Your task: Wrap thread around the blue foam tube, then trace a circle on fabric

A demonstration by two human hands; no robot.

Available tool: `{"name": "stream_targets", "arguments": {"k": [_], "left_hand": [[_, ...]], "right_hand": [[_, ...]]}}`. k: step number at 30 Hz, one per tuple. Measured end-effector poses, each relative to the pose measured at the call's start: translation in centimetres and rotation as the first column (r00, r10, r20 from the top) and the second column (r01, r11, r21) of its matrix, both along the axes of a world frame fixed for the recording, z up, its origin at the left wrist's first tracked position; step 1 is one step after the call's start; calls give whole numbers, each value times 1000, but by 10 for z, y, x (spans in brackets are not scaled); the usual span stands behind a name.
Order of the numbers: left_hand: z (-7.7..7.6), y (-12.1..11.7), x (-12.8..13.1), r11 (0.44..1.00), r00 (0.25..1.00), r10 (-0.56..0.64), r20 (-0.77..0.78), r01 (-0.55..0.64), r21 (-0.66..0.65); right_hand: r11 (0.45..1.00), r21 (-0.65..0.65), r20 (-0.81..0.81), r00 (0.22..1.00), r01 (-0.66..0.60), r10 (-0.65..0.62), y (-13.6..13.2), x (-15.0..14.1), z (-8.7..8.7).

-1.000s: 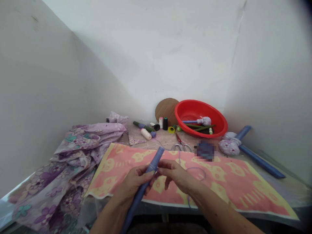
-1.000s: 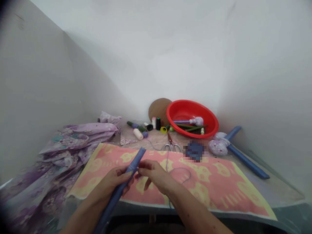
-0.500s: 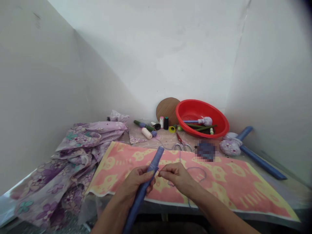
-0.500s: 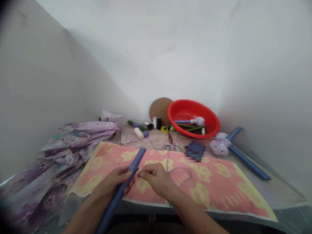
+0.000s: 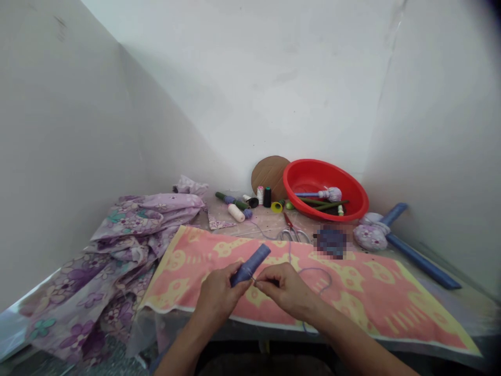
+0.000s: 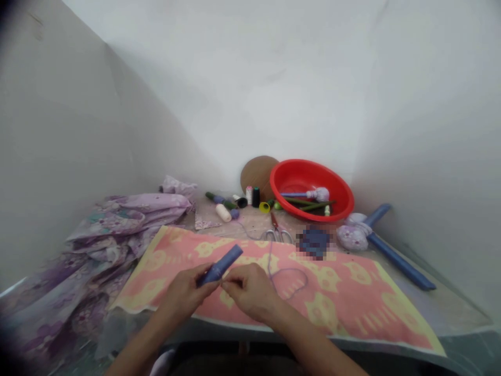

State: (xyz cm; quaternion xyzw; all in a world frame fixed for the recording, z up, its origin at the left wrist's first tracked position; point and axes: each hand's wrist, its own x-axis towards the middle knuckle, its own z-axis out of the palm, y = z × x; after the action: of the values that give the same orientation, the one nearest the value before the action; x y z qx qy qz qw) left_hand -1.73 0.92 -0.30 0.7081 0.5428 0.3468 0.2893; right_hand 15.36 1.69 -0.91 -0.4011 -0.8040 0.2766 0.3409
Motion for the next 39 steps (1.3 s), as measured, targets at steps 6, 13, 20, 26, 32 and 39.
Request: {"name": "stream_targets", "arguments": {"k": [6, 13, 20, 26, 32, 39], "left_hand": [[3, -5, 1, 998, 963, 53, -266, -40, 54], [-3, -7, 4, 991, 861, 7, -508, 63, 120], [-4, -11, 4, 976, 894, -170, -414, 211, 53], [3, -16, 5, 952, 882, -284, -377, 306, -1], [10, -20, 5, 927, 871, -356, -340, 375, -10], [12, -21, 6, 911, 866, -394, -308, 412, -8]], "right_hand": [[981, 190, 73, 997, -29, 15, -4, 1, 12], [910, 405, 286, 957, -83, -40, 1, 5, 18], [910, 388, 299, 954, -147, 27, 13, 7, 13], [953, 220, 187, 968, -208, 168, 19, 9, 15], [959, -13, -16, 959, -283, 283, 26, 16, 11], [923, -201, -194, 937, -328, 290, 31, 21, 6]]}}
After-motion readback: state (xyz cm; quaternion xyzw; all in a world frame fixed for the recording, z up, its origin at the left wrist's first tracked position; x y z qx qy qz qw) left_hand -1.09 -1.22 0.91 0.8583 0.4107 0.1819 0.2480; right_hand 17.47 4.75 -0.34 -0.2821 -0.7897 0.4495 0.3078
